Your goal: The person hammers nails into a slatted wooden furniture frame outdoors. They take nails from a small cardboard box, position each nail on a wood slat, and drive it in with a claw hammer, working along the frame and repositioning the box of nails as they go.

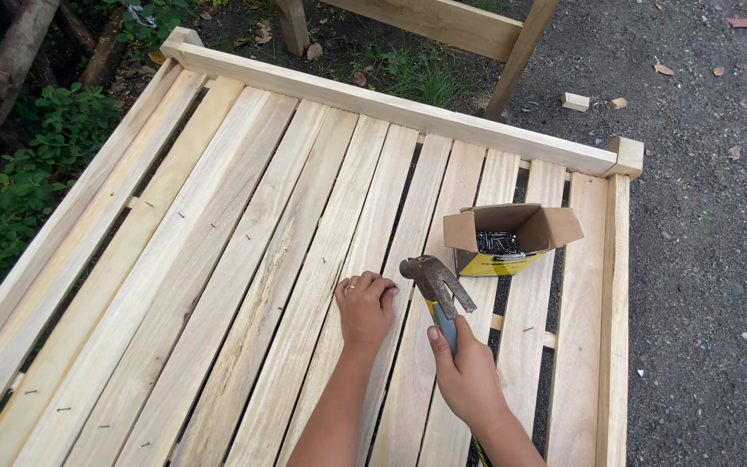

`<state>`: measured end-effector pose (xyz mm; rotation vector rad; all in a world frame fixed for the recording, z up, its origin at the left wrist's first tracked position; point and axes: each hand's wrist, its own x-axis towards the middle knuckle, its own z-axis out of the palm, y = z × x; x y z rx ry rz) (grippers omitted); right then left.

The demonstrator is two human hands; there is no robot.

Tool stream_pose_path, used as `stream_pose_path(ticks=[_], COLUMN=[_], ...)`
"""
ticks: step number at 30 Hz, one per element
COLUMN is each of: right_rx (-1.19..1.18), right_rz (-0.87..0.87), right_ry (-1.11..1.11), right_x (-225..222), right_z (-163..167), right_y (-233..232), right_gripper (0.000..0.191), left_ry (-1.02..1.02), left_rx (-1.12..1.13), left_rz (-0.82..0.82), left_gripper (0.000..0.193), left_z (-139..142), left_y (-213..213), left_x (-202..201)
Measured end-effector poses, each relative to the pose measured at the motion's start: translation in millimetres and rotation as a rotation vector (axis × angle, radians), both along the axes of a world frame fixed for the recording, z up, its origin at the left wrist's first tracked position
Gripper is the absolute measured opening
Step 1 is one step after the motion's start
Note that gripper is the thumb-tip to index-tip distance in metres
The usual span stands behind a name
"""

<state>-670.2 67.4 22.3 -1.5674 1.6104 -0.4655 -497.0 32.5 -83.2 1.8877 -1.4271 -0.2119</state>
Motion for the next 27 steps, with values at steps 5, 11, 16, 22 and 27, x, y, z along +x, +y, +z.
stream_pose_path(ticks=[5, 11, 16, 22, 27], right_rx=[0.151, -0.041, -0.022, -0.032, 0.033], right_rz=[0.064, -0.004, 0.093, 0.006, 0.053], right_ry=[0.148, 0.04, 0.142, 0.062, 0.205], right_x=[26, 18, 34, 31, 35], right_z=[5, 9, 5, 10, -4], right_y=[-7, 3, -8, 1, -9], right_gripper=[0.042, 0.043, 0.042, 0.046, 0.041], left_ry=[-0.045, 0.275, -0.056, -0.061, -0.059], left_rx=[-0.039, 0.075, 0.1, 0.155, 0.144], left_rz=[0.007, 0.048, 0.195, 0.209, 0.225], left_gripper=[0.009, 0.028, 0.031, 0.027, 0.031], left_z=[3, 3, 5, 12, 14], left_y=[-2, 0, -10, -5, -8], left_x=[2, 4, -3, -6, -5])
